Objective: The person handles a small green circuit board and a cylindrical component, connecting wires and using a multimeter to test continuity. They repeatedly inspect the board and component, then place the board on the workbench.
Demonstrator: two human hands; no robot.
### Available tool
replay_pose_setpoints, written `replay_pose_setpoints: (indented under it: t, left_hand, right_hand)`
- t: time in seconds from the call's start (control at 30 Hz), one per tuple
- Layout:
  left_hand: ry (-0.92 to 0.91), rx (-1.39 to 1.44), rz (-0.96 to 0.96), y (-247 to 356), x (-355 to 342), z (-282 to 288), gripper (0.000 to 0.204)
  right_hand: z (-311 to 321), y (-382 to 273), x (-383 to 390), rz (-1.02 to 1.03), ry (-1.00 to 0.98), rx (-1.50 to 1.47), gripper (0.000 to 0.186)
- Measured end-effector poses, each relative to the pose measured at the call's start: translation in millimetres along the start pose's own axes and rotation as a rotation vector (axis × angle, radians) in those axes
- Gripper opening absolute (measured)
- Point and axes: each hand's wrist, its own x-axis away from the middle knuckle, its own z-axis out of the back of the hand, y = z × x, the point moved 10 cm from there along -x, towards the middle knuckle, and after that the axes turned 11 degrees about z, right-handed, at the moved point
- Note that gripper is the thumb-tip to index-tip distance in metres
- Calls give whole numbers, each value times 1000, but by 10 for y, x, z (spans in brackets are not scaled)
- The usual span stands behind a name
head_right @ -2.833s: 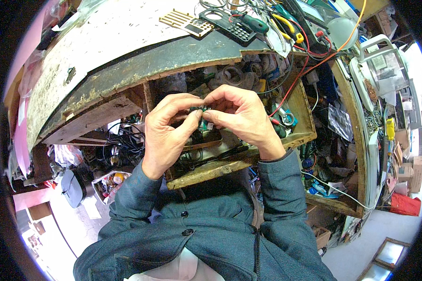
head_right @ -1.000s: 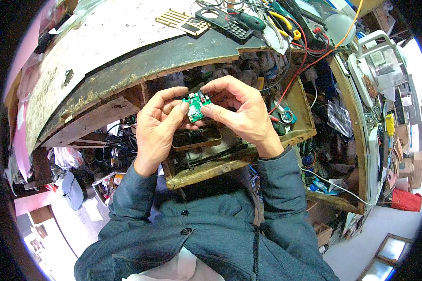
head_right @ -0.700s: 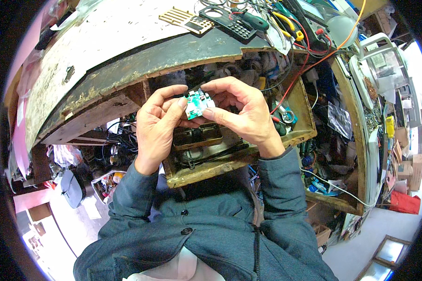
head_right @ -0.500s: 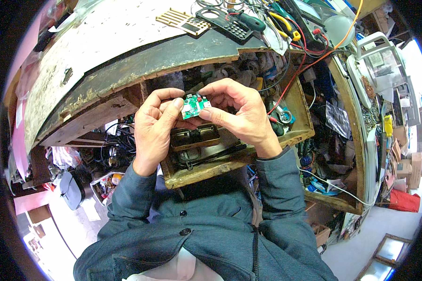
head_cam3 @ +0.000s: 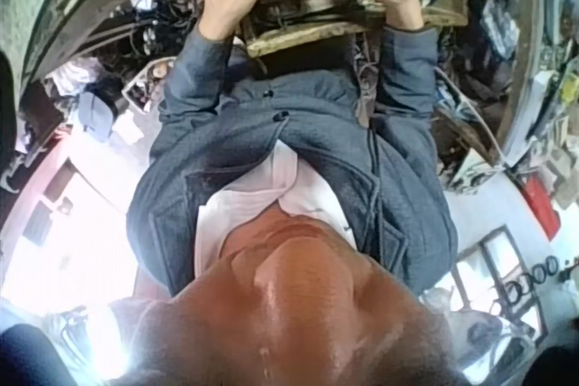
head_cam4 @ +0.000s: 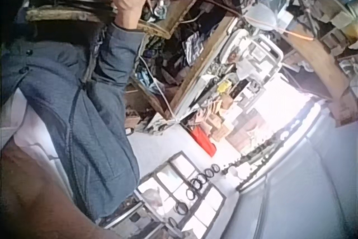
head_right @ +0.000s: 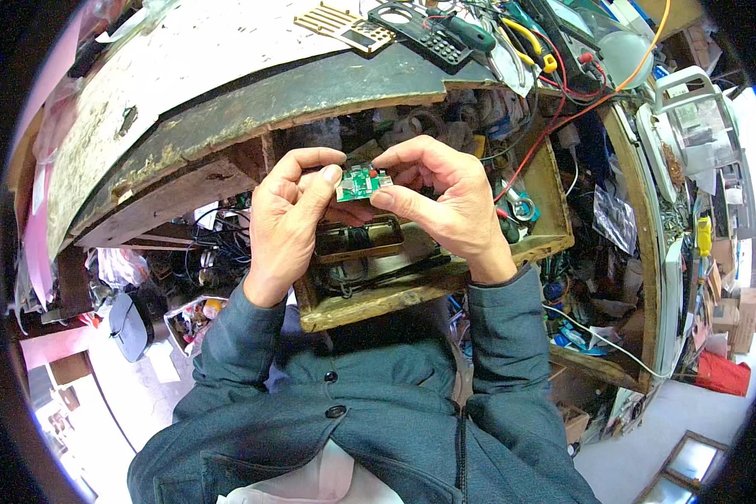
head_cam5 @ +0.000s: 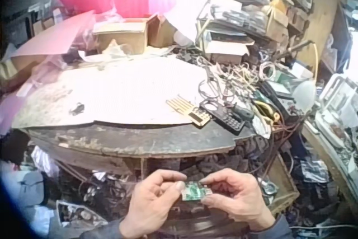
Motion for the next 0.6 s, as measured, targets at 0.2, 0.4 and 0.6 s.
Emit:
replay_pose_setpoints:
  t: [0.2, 0.4, 0.6]
  left_hand:
    - [-1, -21, 1, -4, -4, -5, 27]
    - [-6, -21, -25, 32, 8, -20, 30]
    - [-11, -35, -19, 32, 1, -29, 31]
  right_hand:
    - [1, 25, 23, -58, -21, -1, 38]
    - [-28, -15, 7, -35, -31, 9, 41]
    - [-17, -11, 3, -18, 5, 0, 37]
